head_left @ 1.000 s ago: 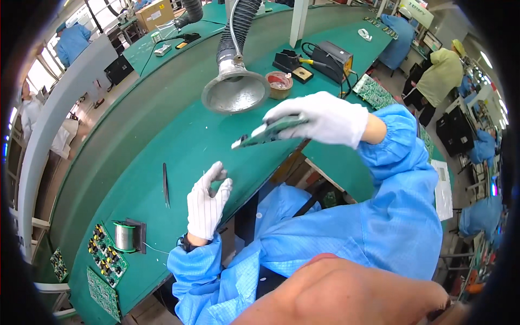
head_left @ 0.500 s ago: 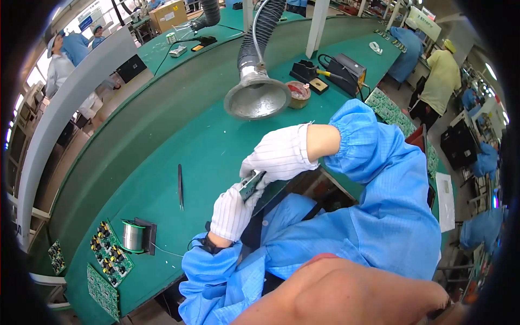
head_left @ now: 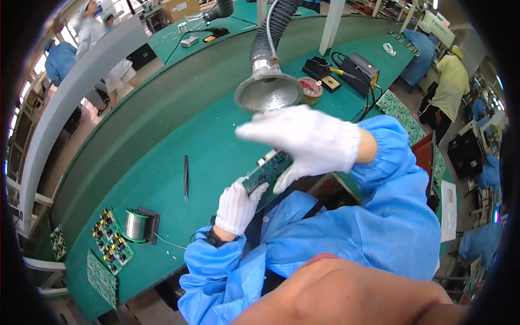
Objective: The person solders a circuit board with a soldering iron, turns it over, and places it onto a rack. They then pick up another circuit board, position it on the workbench, and solder it with the soldering iron.
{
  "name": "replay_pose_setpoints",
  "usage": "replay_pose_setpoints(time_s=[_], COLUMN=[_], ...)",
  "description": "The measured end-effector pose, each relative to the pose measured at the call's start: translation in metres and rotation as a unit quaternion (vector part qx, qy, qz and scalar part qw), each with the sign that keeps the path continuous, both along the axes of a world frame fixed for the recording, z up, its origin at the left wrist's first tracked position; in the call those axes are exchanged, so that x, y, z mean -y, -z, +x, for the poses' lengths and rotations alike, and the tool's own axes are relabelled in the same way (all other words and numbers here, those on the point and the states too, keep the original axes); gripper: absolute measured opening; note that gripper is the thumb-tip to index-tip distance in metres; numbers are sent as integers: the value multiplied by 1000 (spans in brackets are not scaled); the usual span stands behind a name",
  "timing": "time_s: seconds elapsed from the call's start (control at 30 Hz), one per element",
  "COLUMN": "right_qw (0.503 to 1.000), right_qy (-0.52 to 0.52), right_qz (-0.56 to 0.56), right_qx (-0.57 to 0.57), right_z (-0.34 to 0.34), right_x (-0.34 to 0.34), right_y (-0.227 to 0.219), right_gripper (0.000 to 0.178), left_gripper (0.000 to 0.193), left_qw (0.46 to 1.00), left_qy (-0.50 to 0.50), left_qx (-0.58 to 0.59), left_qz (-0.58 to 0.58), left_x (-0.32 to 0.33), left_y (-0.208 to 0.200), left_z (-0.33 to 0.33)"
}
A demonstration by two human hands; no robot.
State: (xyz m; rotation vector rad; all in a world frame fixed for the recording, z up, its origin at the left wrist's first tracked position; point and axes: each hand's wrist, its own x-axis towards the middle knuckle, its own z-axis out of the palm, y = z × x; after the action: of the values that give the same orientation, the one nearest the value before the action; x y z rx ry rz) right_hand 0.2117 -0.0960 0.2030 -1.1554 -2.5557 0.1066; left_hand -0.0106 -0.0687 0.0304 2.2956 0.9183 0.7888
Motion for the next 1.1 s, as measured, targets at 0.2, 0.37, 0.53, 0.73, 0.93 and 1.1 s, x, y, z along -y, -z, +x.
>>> replay_pose_setpoints(time_s=[0.2, 0.37, 0.53, 0.73, 0.93, 1.1], right_qw=[950, 886, 919, 832, 774, 634], right_qy=[225, 339, 248, 328, 319, 372], right_qz=[34, -180, -136, -292, -298, -179], right_qx=[-215, -260, -273, -339, -459, -654], right_z=[83, 130, 115, 95, 127, 221], right_x=[14, 12, -7, 0, 18, 4], right_y=[63, 164, 201, 173, 150, 144], right_gripper=[64, 57, 52, 49, 44, 53], left_gripper=[32, 29, 42, 46, 43, 47], left_qw=[996, 998, 921, 920, 886, 867], left_qy=[-72, 13, 19, 3, -18, -12], left_qx=[-31, 52, 125, 144, 147, 131], left_qz=[-39, -42, -369, -364, -439, -480], left_x=[-16, -30, -35, -33, -25, -29], left_y=[14, 14, 8, 2, -8, -5], left_z=[0, -3, -5, -4, 11, 9])
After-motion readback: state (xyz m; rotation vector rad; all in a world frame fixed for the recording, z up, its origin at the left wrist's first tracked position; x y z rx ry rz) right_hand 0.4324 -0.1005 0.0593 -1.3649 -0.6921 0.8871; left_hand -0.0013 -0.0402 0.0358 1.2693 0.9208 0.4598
